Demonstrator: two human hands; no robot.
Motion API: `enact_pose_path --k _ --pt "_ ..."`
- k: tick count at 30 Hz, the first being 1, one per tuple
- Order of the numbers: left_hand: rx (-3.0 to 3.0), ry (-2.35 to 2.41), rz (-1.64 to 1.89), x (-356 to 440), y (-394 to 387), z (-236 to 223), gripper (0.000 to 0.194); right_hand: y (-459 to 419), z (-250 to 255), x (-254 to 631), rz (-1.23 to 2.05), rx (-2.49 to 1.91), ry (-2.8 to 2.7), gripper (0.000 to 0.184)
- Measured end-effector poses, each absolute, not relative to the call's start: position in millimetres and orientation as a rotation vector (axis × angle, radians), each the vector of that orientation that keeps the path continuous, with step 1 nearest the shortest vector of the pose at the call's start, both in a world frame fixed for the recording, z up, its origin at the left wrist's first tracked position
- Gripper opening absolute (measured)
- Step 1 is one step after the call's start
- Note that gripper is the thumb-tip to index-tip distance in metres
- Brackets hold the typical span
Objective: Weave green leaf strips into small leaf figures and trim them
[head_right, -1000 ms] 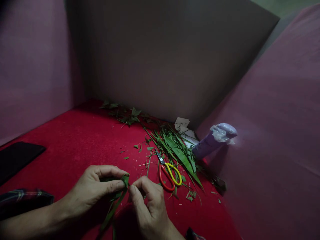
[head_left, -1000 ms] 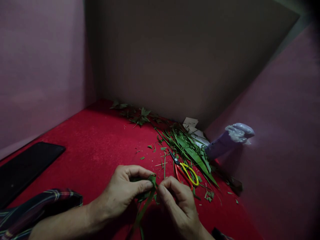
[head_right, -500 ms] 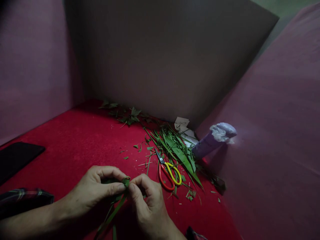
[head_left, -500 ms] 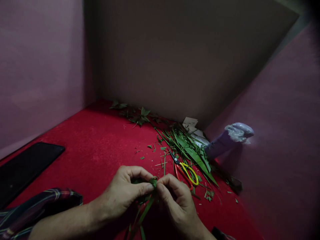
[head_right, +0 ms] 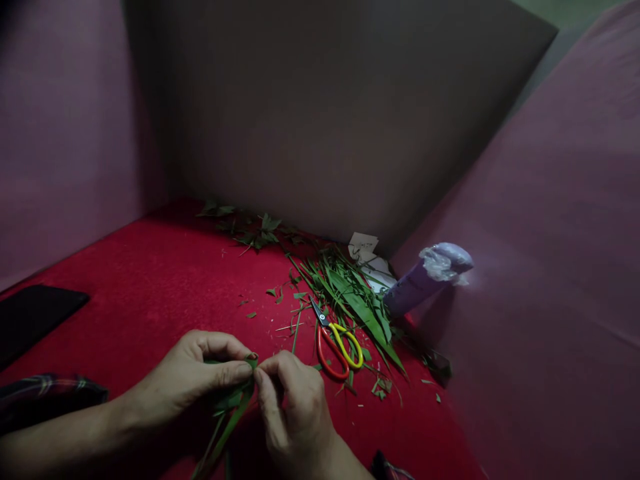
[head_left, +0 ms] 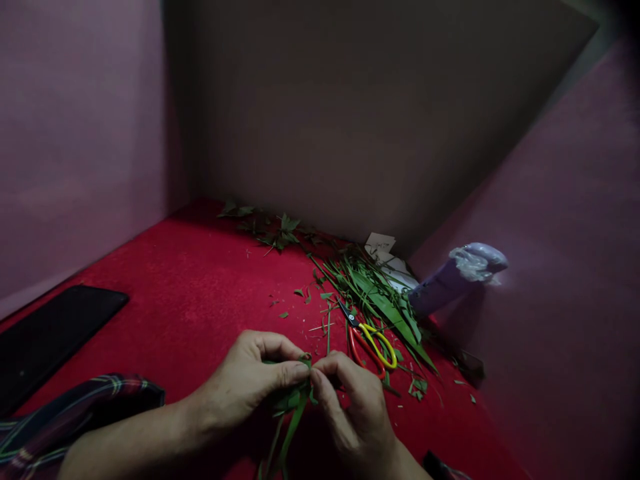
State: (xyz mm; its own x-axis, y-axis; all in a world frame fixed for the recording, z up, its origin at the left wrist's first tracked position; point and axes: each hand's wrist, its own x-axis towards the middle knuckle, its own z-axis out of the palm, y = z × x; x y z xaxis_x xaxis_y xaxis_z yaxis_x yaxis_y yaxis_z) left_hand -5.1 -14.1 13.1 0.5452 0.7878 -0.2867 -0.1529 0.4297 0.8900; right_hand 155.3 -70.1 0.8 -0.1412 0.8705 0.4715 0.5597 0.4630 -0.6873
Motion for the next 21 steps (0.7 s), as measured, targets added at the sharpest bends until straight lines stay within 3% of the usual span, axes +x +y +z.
enact_pose_path --k 21 --pt "0.978 0.797 0.617 -4.3 -14.5 16.6 0.031 -71.6 0.0 153.9 0.378 -1.207 -1.853 0.015"
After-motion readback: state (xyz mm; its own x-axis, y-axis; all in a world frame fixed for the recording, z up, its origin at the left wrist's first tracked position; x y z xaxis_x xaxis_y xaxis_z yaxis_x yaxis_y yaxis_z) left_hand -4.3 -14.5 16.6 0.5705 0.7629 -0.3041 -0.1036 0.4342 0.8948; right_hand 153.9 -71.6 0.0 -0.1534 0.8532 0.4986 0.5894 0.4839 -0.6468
